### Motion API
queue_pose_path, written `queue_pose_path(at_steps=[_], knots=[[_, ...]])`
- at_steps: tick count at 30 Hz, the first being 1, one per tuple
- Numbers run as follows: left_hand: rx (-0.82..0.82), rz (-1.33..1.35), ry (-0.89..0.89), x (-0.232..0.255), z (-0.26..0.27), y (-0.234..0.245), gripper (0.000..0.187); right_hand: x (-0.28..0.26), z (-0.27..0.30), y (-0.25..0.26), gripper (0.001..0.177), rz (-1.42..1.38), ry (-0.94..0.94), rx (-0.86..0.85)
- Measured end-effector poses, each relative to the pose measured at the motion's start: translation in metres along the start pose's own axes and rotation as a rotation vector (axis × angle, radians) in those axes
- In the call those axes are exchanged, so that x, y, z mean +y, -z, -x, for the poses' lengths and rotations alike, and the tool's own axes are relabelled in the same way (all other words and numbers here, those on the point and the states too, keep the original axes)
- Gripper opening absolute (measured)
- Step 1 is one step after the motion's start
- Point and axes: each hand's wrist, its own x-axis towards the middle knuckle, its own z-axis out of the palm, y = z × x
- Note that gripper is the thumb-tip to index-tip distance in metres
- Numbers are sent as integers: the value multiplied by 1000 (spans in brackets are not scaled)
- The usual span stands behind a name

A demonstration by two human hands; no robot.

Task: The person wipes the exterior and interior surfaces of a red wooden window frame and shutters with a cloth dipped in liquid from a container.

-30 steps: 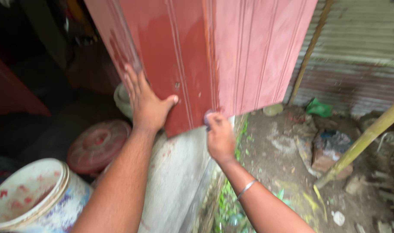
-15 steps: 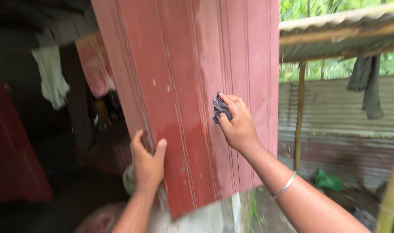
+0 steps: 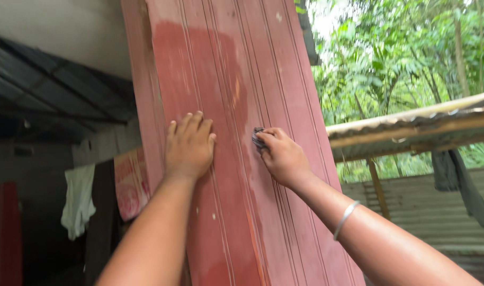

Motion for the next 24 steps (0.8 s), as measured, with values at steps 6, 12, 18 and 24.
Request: queue_pose_path(at_steps=[6, 12, 18, 24], knots=[[117, -167, -143, 0, 4, -22, 53, 11, -87, -10, 25, 123, 204, 146], [138, -205, -88, -3, 2, -26, 62, 13, -153, -19, 24, 246, 175, 276], [131, -207, -90, -6, -2, -30, 63, 27, -179, -66, 37, 326, 64, 185], [-136, -217, 12, 13, -11, -2, 50, 37, -158, -86, 50, 436, 170, 172]])
